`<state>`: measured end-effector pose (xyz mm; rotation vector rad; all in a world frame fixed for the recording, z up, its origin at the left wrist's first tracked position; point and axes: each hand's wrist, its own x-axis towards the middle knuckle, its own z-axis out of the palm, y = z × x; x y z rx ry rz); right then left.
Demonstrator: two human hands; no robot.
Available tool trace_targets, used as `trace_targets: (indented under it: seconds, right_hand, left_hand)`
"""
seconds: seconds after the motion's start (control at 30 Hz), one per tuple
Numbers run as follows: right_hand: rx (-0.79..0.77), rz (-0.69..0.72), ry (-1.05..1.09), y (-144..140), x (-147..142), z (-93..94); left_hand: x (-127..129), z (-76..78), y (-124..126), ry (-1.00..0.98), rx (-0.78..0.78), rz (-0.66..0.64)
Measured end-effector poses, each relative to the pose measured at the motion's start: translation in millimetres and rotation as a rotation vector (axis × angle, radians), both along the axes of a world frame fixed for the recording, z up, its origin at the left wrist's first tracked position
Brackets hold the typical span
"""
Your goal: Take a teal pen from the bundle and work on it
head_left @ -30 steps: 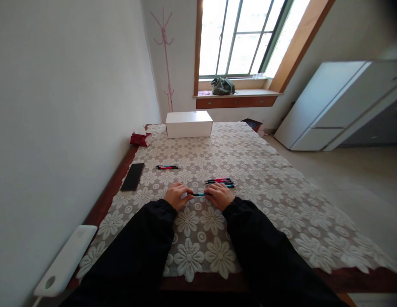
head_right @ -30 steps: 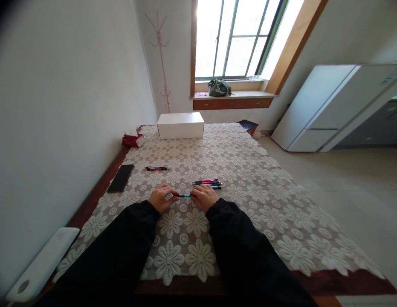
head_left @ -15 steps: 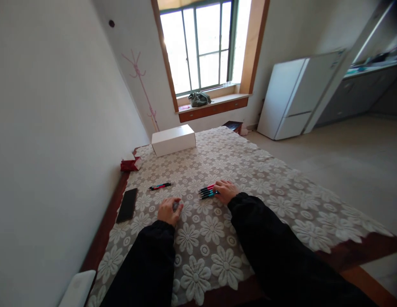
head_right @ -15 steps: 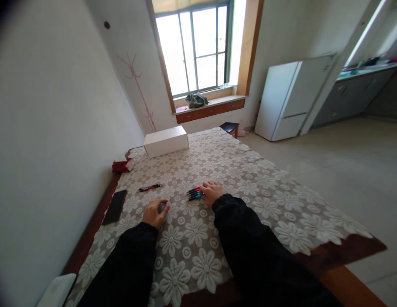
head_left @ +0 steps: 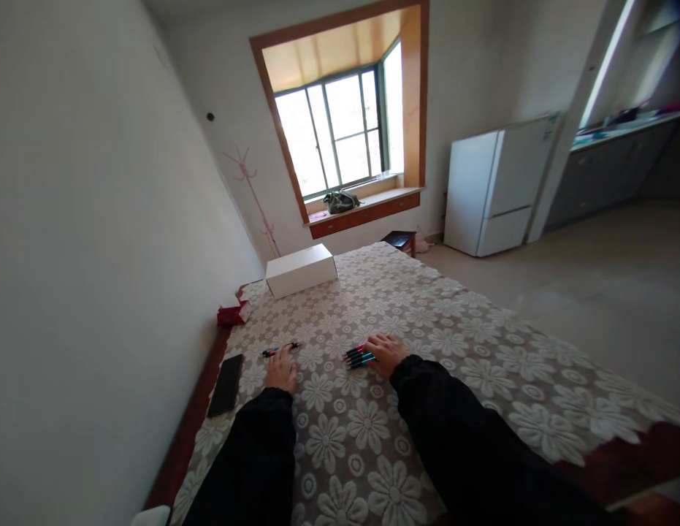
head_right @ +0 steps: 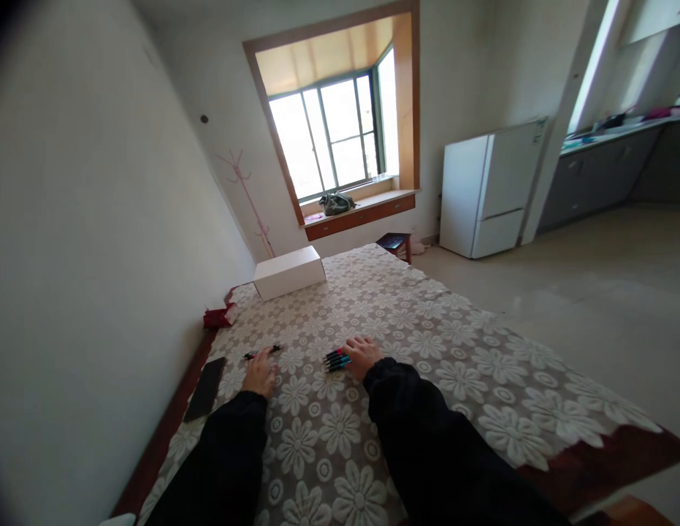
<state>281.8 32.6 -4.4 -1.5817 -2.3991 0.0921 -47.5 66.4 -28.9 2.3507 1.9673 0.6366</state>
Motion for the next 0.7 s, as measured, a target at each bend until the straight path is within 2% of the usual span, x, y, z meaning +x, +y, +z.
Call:
trace_targets:
  seconds: [0.13,0.3,0.57,0.7]
  right_hand:
    - [0.093,-0.003,0.038,-2.6,-6.6,-5.0]
    - [0.133,-0.044,0.078,-3.7,-12.2,-5.1]
    - [0.164,-0.008,0.118,-2.6,-18.5,-13.1]
    - [0.170,0.001,0.157,-0.9,-19.8,-19.4]
  left_hand:
    - [-11.9,-3.6,24.6,0.127,0.015,0.141]
    - [-15.8,-17.2,23.1,0.187,0.123,0.197]
    - [-13.1,-3.2,13.4,0.139,0.109,0.174]
    - [-14.1,-5.0,15.8,0.056,0.079,0.090]
